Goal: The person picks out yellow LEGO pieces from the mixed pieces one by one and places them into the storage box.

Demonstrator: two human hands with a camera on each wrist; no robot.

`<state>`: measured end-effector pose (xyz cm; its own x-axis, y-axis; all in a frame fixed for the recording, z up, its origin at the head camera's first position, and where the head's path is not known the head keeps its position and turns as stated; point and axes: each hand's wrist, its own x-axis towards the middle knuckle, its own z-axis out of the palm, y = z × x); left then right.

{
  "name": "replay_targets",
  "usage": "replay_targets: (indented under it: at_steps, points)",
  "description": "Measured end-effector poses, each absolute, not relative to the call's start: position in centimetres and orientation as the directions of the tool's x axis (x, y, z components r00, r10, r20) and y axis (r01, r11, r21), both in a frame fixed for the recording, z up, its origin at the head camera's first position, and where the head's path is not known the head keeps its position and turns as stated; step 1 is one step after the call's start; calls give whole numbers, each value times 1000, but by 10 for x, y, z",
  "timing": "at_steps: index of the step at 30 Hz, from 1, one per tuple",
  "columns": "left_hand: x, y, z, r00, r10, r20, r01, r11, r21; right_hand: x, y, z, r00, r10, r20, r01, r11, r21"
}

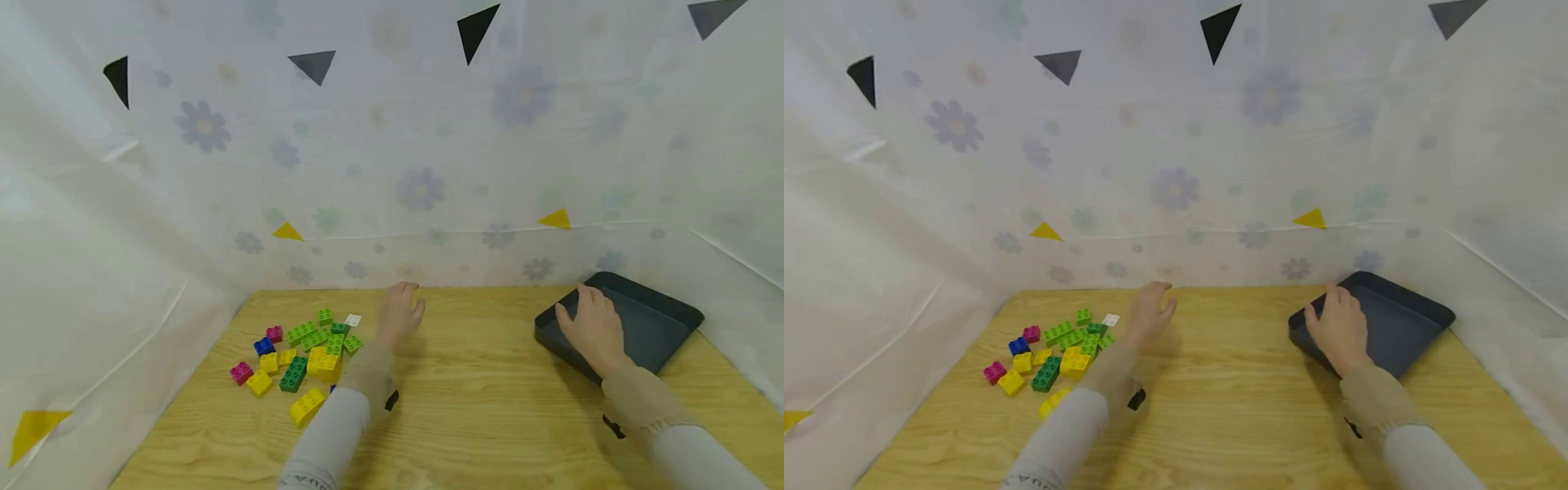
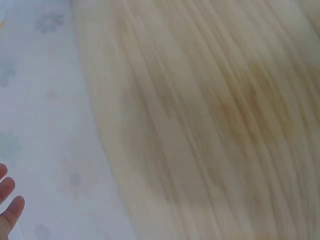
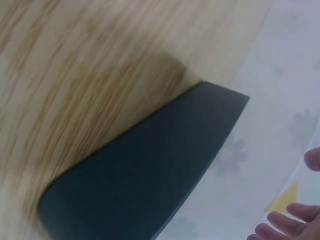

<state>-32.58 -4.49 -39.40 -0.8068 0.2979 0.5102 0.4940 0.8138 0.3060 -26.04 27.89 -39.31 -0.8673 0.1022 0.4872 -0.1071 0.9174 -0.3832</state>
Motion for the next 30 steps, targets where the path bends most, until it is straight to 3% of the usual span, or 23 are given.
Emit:
replay_targets:
  at_steps: [9,19,30]
  points:
    - [-329,2,-389,-859,285,425,483,727,488,-239,317,-391,-842,286,458,-14,836,-548]
    - [-333,63,-391,-944,243,222,311,434,845,-222,356,-398,-843,384,377,97,798,-595]
    - [-319,122,-408,-963,247,106,179,297,938,-210,378,-401,-918,359,171,216,812,-542]
